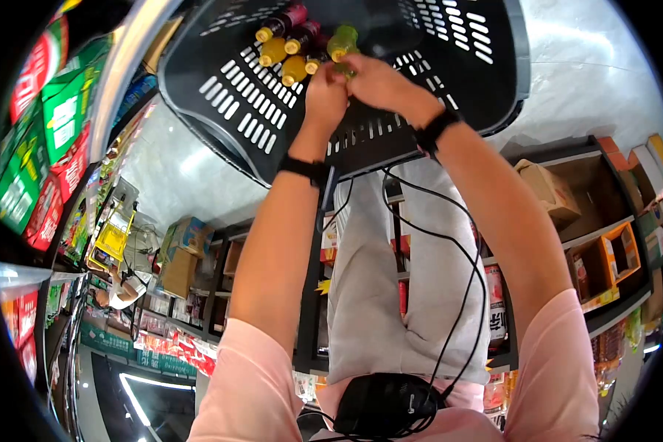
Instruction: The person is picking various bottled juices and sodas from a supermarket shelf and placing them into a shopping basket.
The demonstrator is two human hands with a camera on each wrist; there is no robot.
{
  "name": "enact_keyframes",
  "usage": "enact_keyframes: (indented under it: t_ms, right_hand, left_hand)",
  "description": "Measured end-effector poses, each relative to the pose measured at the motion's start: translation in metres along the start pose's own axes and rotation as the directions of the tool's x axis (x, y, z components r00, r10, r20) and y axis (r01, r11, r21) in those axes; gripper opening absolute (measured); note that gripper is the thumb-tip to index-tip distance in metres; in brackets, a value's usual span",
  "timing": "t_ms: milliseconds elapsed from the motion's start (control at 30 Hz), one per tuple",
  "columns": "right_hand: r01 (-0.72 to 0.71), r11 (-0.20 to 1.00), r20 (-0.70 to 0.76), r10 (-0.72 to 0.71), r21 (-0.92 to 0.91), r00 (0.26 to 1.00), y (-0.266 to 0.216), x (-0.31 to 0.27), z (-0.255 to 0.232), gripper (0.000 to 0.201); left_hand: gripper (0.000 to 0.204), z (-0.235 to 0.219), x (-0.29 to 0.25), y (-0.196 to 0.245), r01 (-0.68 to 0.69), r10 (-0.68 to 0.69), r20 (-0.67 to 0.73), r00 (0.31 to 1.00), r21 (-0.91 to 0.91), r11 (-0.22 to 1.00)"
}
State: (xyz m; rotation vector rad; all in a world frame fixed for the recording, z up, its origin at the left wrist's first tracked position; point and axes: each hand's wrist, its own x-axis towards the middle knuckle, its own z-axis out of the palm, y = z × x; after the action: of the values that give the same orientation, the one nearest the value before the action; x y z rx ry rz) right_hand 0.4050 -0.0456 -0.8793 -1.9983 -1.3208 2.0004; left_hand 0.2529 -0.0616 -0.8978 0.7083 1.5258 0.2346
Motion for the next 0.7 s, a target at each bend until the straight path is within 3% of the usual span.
enact_keyframes:
  t_ms: [33, 67, 133, 167, 200, 267, 300, 333, 367, 400, 433, 467, 500, 533, 567, 600, 667, 700]
  right_hand:
    - [0.202, 0.978, -0.135, -0.194, 0.048, 0.972, -0.001, -0.014, 0.010, 0.044]
    - [0.201, 0.944, -0.024, -0.202, 0.260, 0.979, -0.025, -0.046, -0.003, 0.041]
    - [0.341, 0.792, 0.032, -0.412, 0.506, 0.911, -0.052, -0.105, -0.021, 0.039]
    - [0.124, 0.723, 0.162, -0.312, 0.680, 0.936, -0.064, -0.138, -0.029, 0.039]
    - [0.133, 0.647, 0.154, -0.367, 0.751, 0.917, -0.074, -0.175, -0.037, 0.041]
    - [0.061, 0.558, 0.112, -0.271, 0.828, 0.956, -0.111, -0.259, -0.057, 0.039]
    - [0.083, 0.490, 0.089, -0.319, 0.868, 0.944, -0.116, -0.293, -0.060, 0.036]
    - [0.059, 0.463, 0.088, -0.288, 0.884, 0.954, -0.135, -0.333, -0.069, 0.030]
    - [0.050, 0.370, 0.057, -0.272, 0.928, 0.961, -0.133, -0.360, -0.065, 0.022]
    - [0.073, 0.373, 0.006, -0.205, 0.925, 0.979, -0.135, -0.388, -0.066, 0.023]
    - [0.101, 0.380, -0.059, -0.121, 0.919, 0.991, -0.146, -0.415, -0.066, 0.032]
    - [0.191, 0.479, -0.124, -0.168, 0.857, 0.978, -0.149, -0.437, -0.069, 0.044]
    - [0.339, 0.525, -0.237, -0.253, 0.781, 0.938, -0.157, -0.459, -0.072, 0.049]
    - [0.254, 0.555, -0.221, -0.128, 0.792, 0.967, -0.161, -0.470, -0.074, 0.048]
    - [0.240, 0.432, -0.196, -0.145, 0.869, 0.970, -0.175, -0.492, -0.081, 0.046]
    - [0.255, 0.416, -0.198, -0.176, 0.873, 0.964, -0.184, -0.503, -0.086, 0.041]
    - [0.370, 0.505, -0.324, -0.181, 0.780, 0.929, -0.197, -0.518, -0.080, 0.035]
    - [0.392, 0.589, -0.341, -0.202, 0.707, 0.918, -0.205, -0.521, -0.078, 0.031]
  left_hand:
    - [0.038, -0.004, -0.009, 0.006, -0.091, 0.093, -0.004, 0.996, 0.176, 0.980]
    - [0.025, -0.006, -0.028, 0.018, -0.115, 0.116, -0.017, 0.993, 0.064, 0.991]
    - [0.021, -0.018, -0.072, 0.039, -0.259, 0.263, -0.024, 0.964, 0.108, 0.960]
    - [0.024, -0.027, -0.101, 0.056, -0.249, 0.254, 0.004, 0.967, 0.220, 0.943]
    - [0.030, -0.037, -0.134, 0.078, -0.250, 0.255, 0.029, 0.966, 0.328, 0.911]
    - [0.039, -0.062, -0.203, 0.116, -0.360, 0.339, 0.126, 0.932, 0.423, 0.832]
    - [0.043, -0.074, -0.234, 0.122, -0.352, 0.354, 0.076, 0.932, 0.412, 0.841]
    - [0.047, -0.095, -0.260, 0.133, -0.460, 0.450, 0.152, 0.880, 0.504, 0.731]
    - [0.047, -0.108, -0.303, 0.152, -0.409, 0.400, 0.123, 0.908, 0.465, 0.785]
    - [0.043, -0.120, -0.343, 0.181, -0.332, 0.318, 0.123, 0.940, 0.540, 0.773]
    - [0.033, -0.137, -0.371, 0.190, -0.450, 0.438, 0.149, 0.887, 0.499, 0.741]
    - [0.017, -0.148, -0.408, 0.207, -0.548, 0.540, 0.142, 0.829, 0.399, 0.735]
    - [0.019, -0.161, -0.447, 0.241, -0.424, 0.401, 0.166, 0.901, 0.528, 0.735]
    - [0.028, -0.178, -0.458, 0.237, -0.545, 0.520, 0.202, 0.830, 0.492, 0.679]
    - [0.029, -0.188, -0.482, 0.254, -0.558, 0.543, 0.181, 0.820, 0.457, 0.692]
    - [0.030, -0.197, -0.503, 0.268, -0.558, 0.545, 0.162, 0.822, 0.420, 0.716]
    - [0.025, -0.223, -0.514, 0.270, -0.670, 0.662, 0.165, 0.731, 0.353, 0.653]
    - [0.015, -0.227, -0.528, 0.290, -0.712, 0.738, 0.121, 0.664, 0.404, 0.575]
